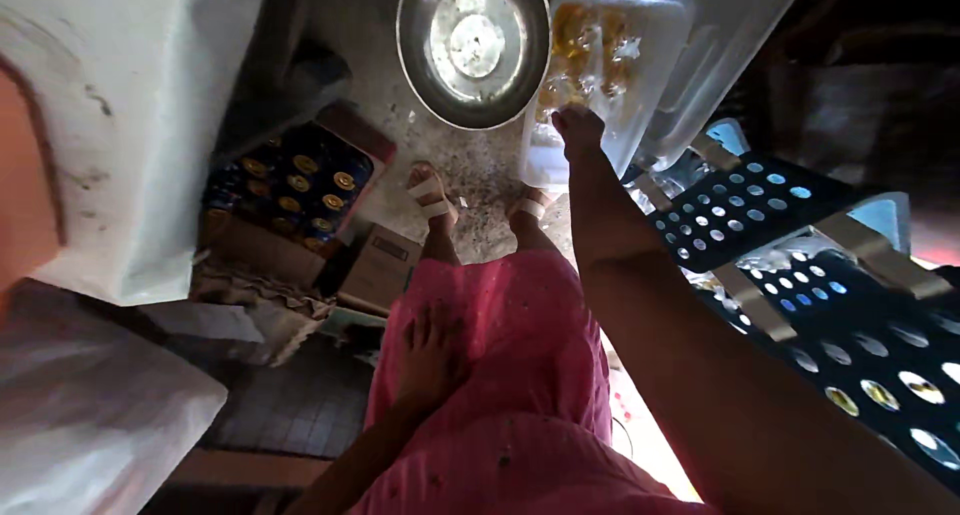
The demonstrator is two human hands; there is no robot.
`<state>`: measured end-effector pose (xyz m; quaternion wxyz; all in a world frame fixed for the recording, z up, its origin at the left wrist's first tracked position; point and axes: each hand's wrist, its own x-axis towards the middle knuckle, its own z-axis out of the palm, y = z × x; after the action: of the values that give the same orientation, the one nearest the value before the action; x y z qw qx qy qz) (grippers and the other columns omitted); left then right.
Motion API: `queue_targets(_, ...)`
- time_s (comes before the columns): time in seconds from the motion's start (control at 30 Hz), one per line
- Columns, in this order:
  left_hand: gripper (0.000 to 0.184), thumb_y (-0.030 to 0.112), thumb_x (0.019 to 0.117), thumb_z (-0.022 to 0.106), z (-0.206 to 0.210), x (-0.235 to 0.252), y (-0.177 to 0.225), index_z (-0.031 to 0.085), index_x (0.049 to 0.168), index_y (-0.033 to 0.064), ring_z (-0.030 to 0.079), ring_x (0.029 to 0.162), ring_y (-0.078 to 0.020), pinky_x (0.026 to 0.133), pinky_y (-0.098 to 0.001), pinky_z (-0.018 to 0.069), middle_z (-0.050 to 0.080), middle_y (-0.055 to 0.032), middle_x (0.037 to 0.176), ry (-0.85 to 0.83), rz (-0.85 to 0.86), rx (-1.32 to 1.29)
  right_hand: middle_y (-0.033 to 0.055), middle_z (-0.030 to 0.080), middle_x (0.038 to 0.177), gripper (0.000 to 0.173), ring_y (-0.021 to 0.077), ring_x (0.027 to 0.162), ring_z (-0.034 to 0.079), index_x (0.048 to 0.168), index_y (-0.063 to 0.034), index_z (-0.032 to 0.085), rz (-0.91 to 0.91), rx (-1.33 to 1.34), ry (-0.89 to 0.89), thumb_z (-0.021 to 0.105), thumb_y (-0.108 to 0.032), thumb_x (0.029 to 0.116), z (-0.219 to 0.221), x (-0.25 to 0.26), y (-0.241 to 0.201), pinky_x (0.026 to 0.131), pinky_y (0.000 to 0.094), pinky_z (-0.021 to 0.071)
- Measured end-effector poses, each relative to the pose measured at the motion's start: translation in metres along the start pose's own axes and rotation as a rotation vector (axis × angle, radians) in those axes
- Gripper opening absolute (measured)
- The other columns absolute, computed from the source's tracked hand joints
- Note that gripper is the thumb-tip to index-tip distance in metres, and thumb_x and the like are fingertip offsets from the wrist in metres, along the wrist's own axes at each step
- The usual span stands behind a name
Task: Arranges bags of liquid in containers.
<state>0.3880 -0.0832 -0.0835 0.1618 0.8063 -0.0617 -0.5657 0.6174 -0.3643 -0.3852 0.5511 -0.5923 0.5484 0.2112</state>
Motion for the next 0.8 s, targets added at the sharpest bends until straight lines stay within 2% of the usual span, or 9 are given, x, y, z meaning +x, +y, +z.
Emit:
queue_targets(0.1, 0.058, 0.041, 0.0952, 0.056, -0.004, -0.001, 0.002, 0.056, 0.148, 0.0170, 0.025, 0.152, -0.0492, 0.116, -0.0690, 0.0253, 0.036, -0.0171, 0.163, -0.034, -0.005, -0.019, 0.0209, 0.064, 0.119, 0.062, 0.0175, 0.091, 0.068, 0.155, 0.0011, 0.031, -0.016, -0.050, -0.087, 0.059, 0.002, 0.0995, -0.002, -0.006, -0.015, 0.082, 0.0288, 0.0581)
queue_targets(0.17, 0.057, 0.041, 0.0958, 0.056, -0.005, -0.003, 0.004, 0.057, 0.147, 0.0159, 0.024, 0.152, -0.0487, 0.117, -0.0685, 0.0247, 0.036, -0.0176, 0.163, -0.047, -0.006, -0.027, 0.0236, 0.062, 0.125, 0.073, 0.0215, 0.097, 0.069, 0.161, -0.0030, 0.020, -0.032, -0.050, -0.089, 0.058, 0.004, 0.0989, -0.009, -0.015, -0.024, 0.084, 0.0316, 0.0589)
queue_targets(0.27, 0.057, 0.041, 0.0970, 0.057, -0.006, -0.005, 0.003, 0.055, 0.148, 0.0154, 0.020, 0.154, -0.0475, 0.118, -0.0685, 0.0206, 0.032, -0.0176, 0.166, -0.092, -0.009, -0.066, 0.0249, 0.053, 0.141, 0.073, 0.0249, 0.106, 0.067, 0.159, -0.0012, 0.020, -0.069, -0.078, -0.085, 0.058, 0.005, 0.0979, -0.024, -0.035, -0.032, 0.085, 0.0343, 0.0589)
queue_targets(0.33, 0.057, 0.041, 0.0987, 0.055, -0.005, -0.008, 0.001, 0.054, 0.149, 0.0153, 0.019, 0.155, -0.0462, 0.120, -0.0681, 0.0187, 0.030, -0.0164, 0.167, -0.112, -0.012, -0.082, 0.0245, 0.052, 0.146, 0.069, 0.0252, 0.111, 0.067, 0.159, 0.0001, 0.022, -0.092, -0.118, -0.081, 0.057, 0.003, 0.0988, -0.036, -0.052, -0.034, 0.088, 0.0355, 0.0585)
queue_targets(0.5, 0.054, 0.037, 0.1021, 0.057, -0.009, -0.013, -0.004, 0.052, 0.150, 0.0126, 0.019, 0.154, -0.0455, 0.121, -0.0651, 0.0190, 0.030, -0.0176, 0.166, -0.175, -0.022, -0.116, 0.0228, 0.059, 0.137, 0.051, 0.0232, 0.112, 0.067, 0.151, 0.0037, 0.038, -0.069, -0.193, -0.095, 0.054, -0.005, 0.1035, -0.060, -0.112, -0.039, 0.092, 0.0348, 0.0574)
queue_targets(0.6, 0.056, 0.039, 0.1037, 0.054, -0.012, -0.020, -0.018, 0.049, 0.151, 0.0107, 0.021, 0.154, -0.0435, 0.122, -0.0641, 0.0180, 0.032, -0.0179, 0.165, -0.186, -0.009, -0.187, 0.0216, 0.058, 0.138, 0.046, 0.0226, 0.112, 0.067, 0.149, 0.0028, 0.041, -0.055, -0.182, -0.136, 0.052, -0.009, 0.1055, -0.062, -0.163, -0.049, 0.092, 0.0347, 0.0572)
queue_targets(0.7, 0.050, 0.031, 0.1041, 0.052, -0.037, -0.042, -0.029, 0.052, 0.148, 0.0078, 0.038, 0.148, -0.0390, 0.122, -0.0597, 0.0259, 0.047, -0.0192, 0.155, 0.040, 0.099, -0.322, 0.0209, 0.059, 0.137, 0.042, 0.0231, 0.112, 0.066, 0.144, 0.0036, 0.048, -0.206, -0.289, -0.221, 0.052, -0.009, 0.1043, -0.041, -0.233, -0.082, 0.091, 0.0375, 0.0574)
queue_targets(0.77, 0.037, 0.016, 0.1025, 0.052, -0.066, -0.066, -0.033, 0.064, 0.137, 0.0064, 0.052, 0.138, -0.0366, 0.116, -0.0572, 0.0370, 0.060, -0.0176, 0.143, 0.414, 0.269, -0.415, 0.0200, 0.062, 0.133, 0.037, 0.0212, 0.107, 0.068, 0.138, 0.0052, 0.053, -0.463, -0.393, -0.308, 0.052, -0.007, 0.1034, -0.019, -0.285, -0.110, 0.089, 0.0374, 0.0584)
queue_targets(0.8, 0.030, 0.012, 0.1003, 0.053, -0.083, -0.077, -0.035, 0.071, 0.123, 0.0058, 0.060, 0.128, -0.0339, 0.112, -0.0542, 0.0436, 0.067, -0.0159, 0.130, 0.677, 0.367, -0.443, 0.0192, 0.065, 0.130, 0.035, 0.0200, 0.105, 0.069, 0.135, 0.0059, 0.056, -0.634, -0.430, -0.352, 0.052, -0.007, 0.1028, -0.006, -0.313, -0.126, 0.089, 0.0369, 0.0590)
